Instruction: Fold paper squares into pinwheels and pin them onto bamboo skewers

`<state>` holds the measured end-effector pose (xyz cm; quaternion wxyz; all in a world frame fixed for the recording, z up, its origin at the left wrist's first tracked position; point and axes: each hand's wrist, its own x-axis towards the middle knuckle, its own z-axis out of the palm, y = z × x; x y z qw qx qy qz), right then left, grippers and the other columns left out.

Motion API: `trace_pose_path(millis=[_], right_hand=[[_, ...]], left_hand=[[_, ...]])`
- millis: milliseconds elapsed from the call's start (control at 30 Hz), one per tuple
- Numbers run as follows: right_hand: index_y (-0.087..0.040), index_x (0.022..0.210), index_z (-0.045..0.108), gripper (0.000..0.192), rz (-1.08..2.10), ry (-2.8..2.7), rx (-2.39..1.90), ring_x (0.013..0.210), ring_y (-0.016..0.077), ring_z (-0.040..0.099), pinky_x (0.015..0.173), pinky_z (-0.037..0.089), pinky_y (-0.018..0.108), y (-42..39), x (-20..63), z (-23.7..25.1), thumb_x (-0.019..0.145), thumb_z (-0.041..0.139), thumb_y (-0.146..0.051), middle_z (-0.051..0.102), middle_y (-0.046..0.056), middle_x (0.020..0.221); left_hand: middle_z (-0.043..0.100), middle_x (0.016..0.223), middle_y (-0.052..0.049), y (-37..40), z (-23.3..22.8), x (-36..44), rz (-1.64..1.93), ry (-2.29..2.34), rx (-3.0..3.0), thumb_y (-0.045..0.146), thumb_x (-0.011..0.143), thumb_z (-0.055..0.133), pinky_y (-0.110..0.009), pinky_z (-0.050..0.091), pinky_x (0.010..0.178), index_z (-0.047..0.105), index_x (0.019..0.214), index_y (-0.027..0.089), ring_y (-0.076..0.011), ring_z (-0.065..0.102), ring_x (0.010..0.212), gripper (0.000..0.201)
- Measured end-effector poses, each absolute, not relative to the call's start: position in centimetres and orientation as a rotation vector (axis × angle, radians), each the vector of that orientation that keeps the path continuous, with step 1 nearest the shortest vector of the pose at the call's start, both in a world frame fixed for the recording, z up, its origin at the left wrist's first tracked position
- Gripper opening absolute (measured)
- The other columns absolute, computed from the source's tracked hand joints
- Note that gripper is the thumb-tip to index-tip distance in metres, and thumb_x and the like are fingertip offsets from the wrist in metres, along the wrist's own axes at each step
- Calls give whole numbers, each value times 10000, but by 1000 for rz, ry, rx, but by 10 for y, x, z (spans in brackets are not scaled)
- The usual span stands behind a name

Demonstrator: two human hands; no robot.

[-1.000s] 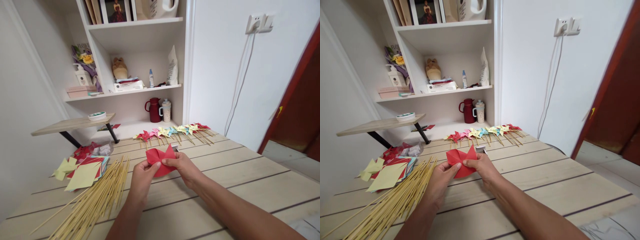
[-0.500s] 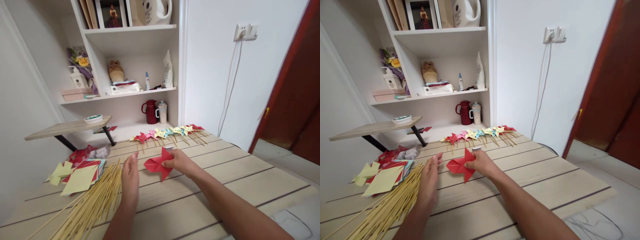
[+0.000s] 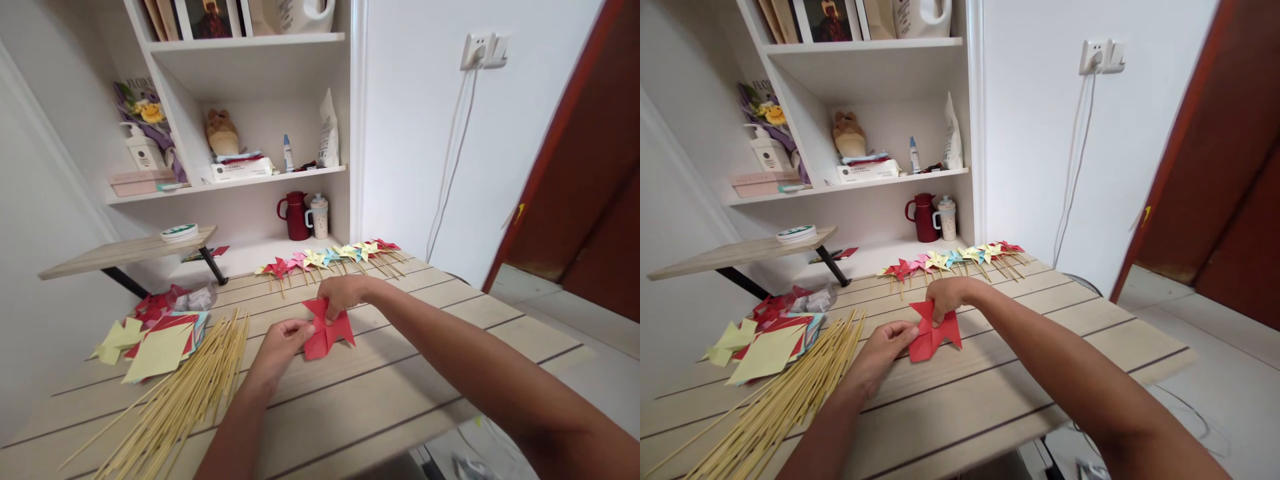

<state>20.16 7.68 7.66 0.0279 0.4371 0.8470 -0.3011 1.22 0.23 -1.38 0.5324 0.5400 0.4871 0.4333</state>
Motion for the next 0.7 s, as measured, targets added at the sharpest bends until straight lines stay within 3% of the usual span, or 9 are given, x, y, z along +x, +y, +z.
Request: trace_pose_path(millis=[200,533,633,700], right_hand=[[-168,660,693,244,-898,2528,1195,644,179,572,606,400,279,79,187,71,513,841,-294,627,-24,606],[-178,675,690,222,-901,2555,1095,619,183,569,572,400,284,81,177,60,576,826,-323,620,-21,605],[-186,764,696,201,-869,2672,1140,705,200,596,613,420,291,80,183,60,673,768,-350,669,4,730],[-215,950,691,229,-857,2839,1197,860,212,624,706,453,294,77,188,57,762,694,-346,706,21,937]], left_hand=[[750,850,-83,2,-14,10,975,1139,1284,458,666,825,-258,449,688,776,809,143,-172,624,733,349],[746,764,-79,1,-19,10,883,1260,1318,406,660,816,-261,419,628,769,710,133,-164,598,651,281],[741,724,-87,6,-24,8,1011,1266,1228,400,652,822,-262,436,616,758,683,120,-159,607,616,289],[737,704,-92,9,-26,5,1165,1240,1087,390,627,842,-271,464,627,754,689,111,-168,627,617,299]])
